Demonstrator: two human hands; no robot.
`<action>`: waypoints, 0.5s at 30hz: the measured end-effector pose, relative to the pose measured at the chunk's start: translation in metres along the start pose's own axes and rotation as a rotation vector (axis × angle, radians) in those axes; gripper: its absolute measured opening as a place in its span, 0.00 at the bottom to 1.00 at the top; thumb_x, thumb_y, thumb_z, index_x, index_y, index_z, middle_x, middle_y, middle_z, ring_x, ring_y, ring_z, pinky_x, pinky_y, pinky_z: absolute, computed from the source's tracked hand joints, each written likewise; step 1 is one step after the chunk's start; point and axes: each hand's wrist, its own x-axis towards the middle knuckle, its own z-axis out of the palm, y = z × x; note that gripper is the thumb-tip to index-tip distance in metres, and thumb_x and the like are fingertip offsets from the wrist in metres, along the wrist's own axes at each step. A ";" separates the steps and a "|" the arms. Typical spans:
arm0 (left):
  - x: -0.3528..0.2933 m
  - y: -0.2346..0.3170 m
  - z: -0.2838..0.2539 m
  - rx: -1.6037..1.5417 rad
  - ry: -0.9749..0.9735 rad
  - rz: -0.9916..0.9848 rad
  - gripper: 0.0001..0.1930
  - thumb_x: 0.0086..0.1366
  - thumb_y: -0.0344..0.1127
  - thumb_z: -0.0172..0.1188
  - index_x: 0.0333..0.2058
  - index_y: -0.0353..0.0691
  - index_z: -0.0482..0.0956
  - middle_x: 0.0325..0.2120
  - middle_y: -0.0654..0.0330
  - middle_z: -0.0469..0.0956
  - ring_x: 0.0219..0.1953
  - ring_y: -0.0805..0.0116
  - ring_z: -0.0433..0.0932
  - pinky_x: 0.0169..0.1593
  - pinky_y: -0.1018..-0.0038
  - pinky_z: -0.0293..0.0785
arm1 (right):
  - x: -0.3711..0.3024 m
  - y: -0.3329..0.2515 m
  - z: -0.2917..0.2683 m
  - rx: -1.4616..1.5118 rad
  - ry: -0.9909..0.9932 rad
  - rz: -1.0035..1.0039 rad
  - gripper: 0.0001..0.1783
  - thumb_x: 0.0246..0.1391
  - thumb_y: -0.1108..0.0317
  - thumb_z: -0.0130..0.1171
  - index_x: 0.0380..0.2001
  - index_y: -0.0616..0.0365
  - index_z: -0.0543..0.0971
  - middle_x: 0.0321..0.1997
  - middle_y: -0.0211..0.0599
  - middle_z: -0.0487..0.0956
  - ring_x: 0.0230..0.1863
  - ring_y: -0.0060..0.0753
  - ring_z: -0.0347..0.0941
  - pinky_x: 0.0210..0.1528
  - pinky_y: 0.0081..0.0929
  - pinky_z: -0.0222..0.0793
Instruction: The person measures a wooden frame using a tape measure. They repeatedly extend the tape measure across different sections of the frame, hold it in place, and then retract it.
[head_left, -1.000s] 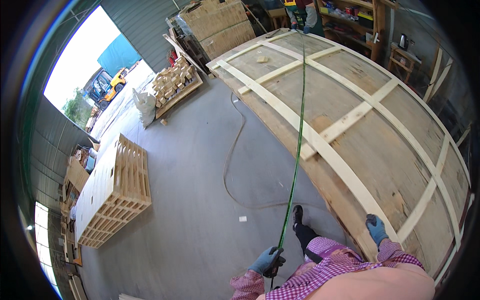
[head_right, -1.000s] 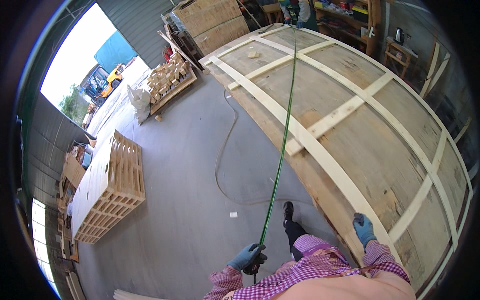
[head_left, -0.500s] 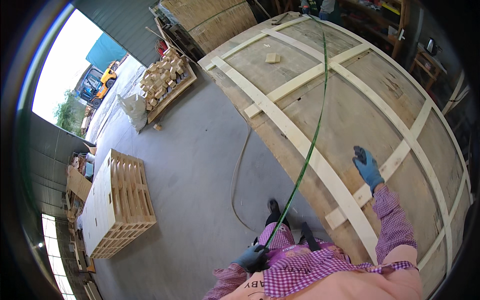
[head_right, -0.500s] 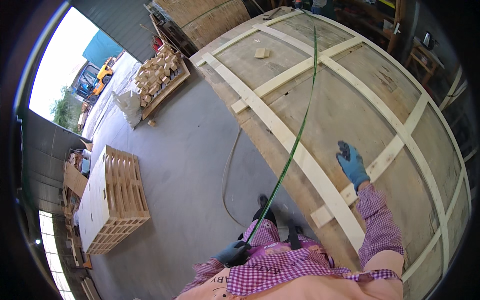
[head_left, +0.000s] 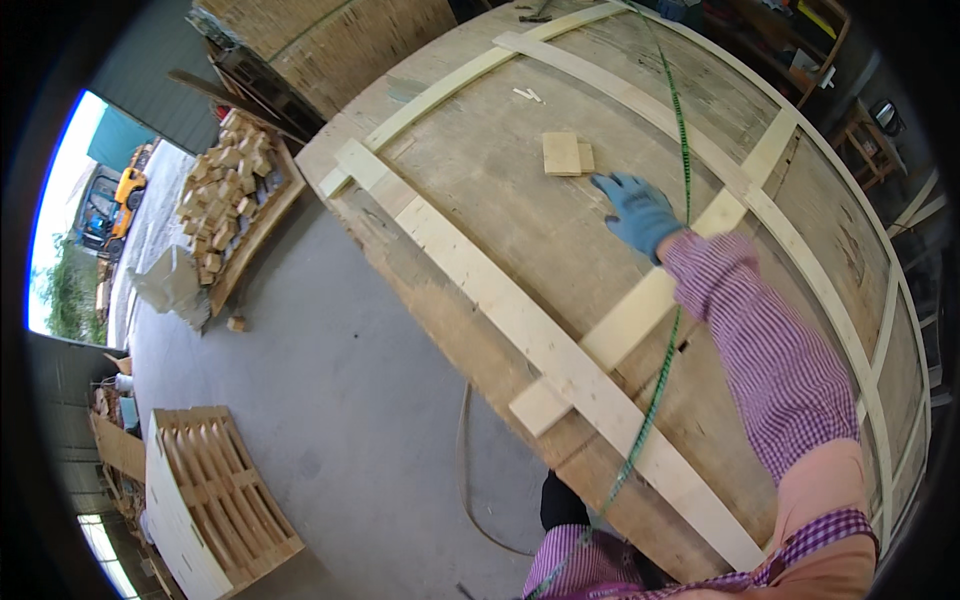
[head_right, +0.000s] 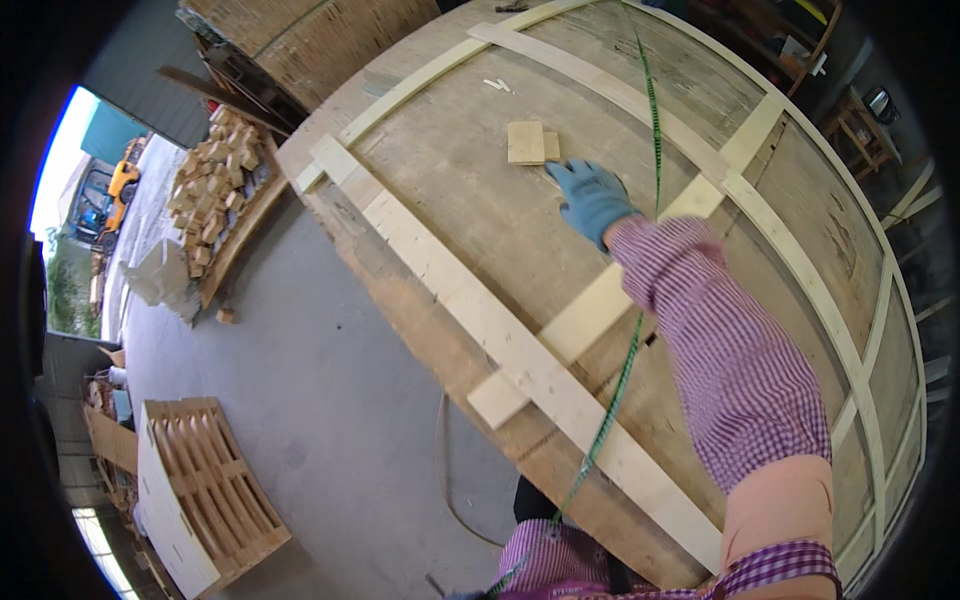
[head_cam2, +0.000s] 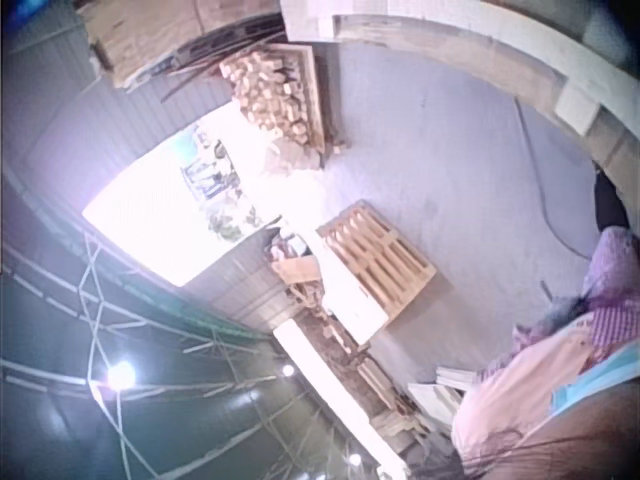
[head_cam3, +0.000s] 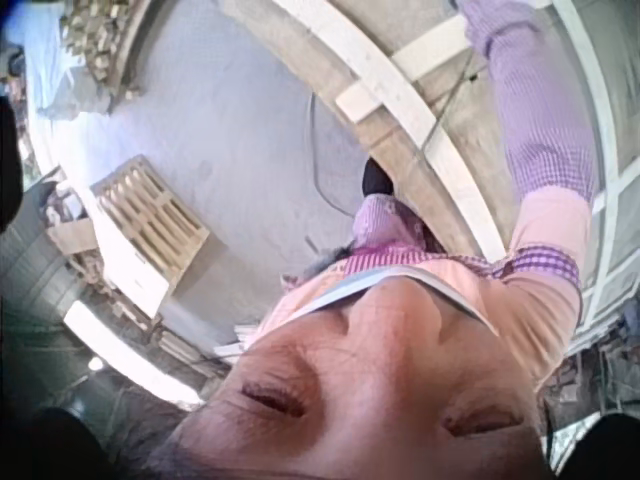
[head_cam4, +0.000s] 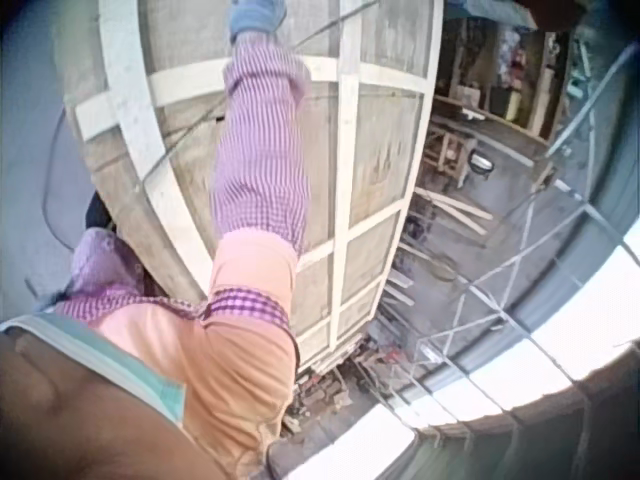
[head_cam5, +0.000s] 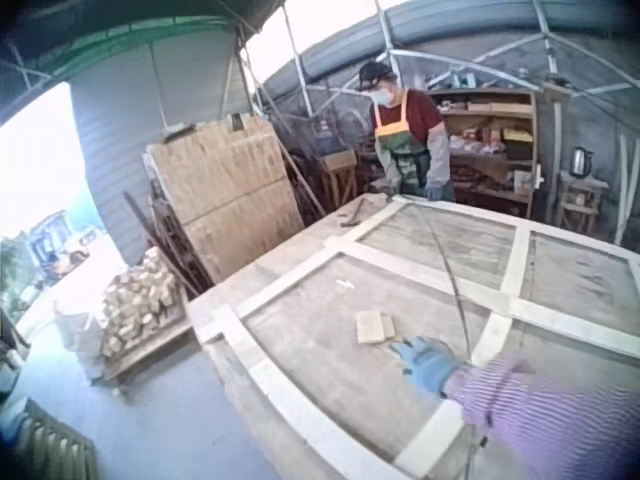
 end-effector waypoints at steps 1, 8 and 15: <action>0.028 0.011 -0.010 -0.067 0.043 -0.056 0.17 0.66 0.54 0.50 0.46 0.52 0.76 0.37 0.66 0.80 0.32 0.69 0.76 0.38 0.66 0.71 | 0.038 0.005 0.016 -0.164 0.006 -0.040 0.35 0.50 0.63 0.61 0.62 0.44 0.62 0.63 0.44 0.63 0.62 0.43 0.60 0.59 0.41 0.61; 0.151 0.051 -0.047 -0.436 0.347 -0.184 0.16 0.66 0.54 0.51 0.43 0.52 0.76 0.35 0.66 0.79 0.33 0.68 0.75 0.39 0.64 0.70 | 0.187 -0.003 0.067 -0.314 -0.138 0.213 0.62 0.33 0.44 0.72 0.69 0.33 0.45 0.69 0.43 0.52 0.69 0.51 0.48 0.64 0.53 0.52; 0.168 0.055 -0.033 -0.614 0.450 -0.128 0.15 0.65 0.54 0.52 0.40 0.53 0.76 0.34 0.67 0.78 0.33 0.68 0.74 0.41 0.62 0.70 | 0.155 -0.003 0.064 0.011 -0.280 0.258 0.54 0.35 0.45 0.64 0.67 0.37 0.53 0.67 0.51 0.59 0.60 0.52 0.66 0.60 0.43 0.62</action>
